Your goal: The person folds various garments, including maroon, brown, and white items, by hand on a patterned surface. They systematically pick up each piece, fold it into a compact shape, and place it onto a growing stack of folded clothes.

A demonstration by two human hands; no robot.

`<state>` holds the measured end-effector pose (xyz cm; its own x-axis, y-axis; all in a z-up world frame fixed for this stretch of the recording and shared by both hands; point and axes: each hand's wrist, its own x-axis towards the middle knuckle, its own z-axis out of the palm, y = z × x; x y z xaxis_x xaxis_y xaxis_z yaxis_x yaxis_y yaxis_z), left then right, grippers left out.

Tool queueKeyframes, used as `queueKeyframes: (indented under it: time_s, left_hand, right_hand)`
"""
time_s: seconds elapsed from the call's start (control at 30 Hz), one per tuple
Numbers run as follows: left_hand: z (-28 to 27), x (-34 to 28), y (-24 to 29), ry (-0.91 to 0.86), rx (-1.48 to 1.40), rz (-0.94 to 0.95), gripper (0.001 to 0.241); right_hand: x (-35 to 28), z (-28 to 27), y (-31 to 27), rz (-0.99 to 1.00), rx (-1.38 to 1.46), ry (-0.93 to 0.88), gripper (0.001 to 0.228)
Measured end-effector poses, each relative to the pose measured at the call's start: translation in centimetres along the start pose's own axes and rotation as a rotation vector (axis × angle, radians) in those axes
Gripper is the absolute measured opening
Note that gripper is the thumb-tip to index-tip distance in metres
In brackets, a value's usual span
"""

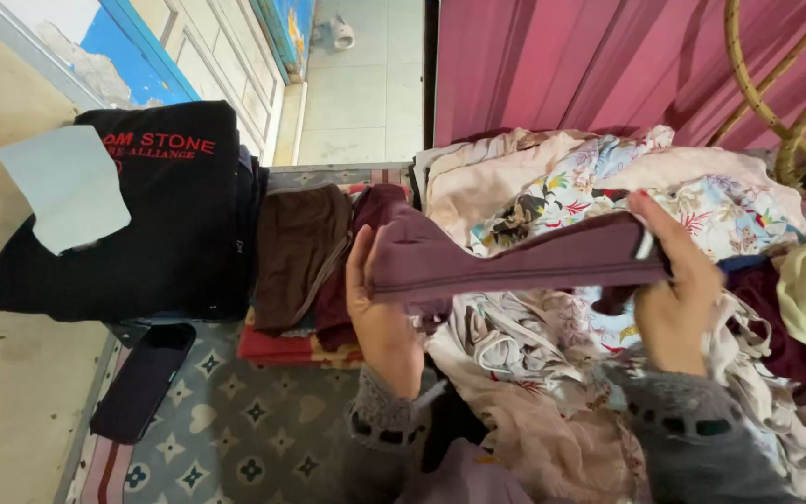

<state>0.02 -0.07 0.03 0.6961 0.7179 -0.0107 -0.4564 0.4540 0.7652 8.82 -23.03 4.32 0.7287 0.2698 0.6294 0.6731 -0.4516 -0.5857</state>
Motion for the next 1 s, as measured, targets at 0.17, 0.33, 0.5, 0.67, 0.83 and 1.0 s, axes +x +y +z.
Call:
queueKeyframes:
  time_s: [0.17, 0.33, 0.5, 0.67, 0.83, 1.0]
  left_hand:
    - [-2.1, 0.3, -1.4, 0.196, -0.484, -0.304, 0.056]
    - [-2.4, 2.1, 3.0, -0.154, -1.266, -0.610, 0.027]
    - [-5.0, 9.9, 7.2, 0.072, -0.767, -0.439, 0.030]
    - [-9.1, 14.6, 8.5, -0.205, -0.605, -0.338, 0.040]
    - [-18.4, 17.9, 2.0, 0.120, -0.359, -0.284, 0.036]
    - [-22.7, 18.2, -1.7, 0.367, -0.244, -0.257, 0.050]
  right_hand:
    - [0.2, 4.1, -2.6, 0.576, 0.859, 0.256, 0.045]
    - [-1.4, 8.4, -2.3, 1.046, 1.538, 0.153, 0.033]
    - [2.0, 12.6, -12.9, 0.553, 1.725, 0.142, 0.026]
    - [-0.8, 21.8, -10.8, 0.873, 2.075, 0.191, 0.033]
    - [-5.7, 24.1, -7.8, 1.139, 1.302, -0.102, 0.080]
    - [-4.6, 22.6, -6.2, 1.120, 1.256, -0.202, 0.058]
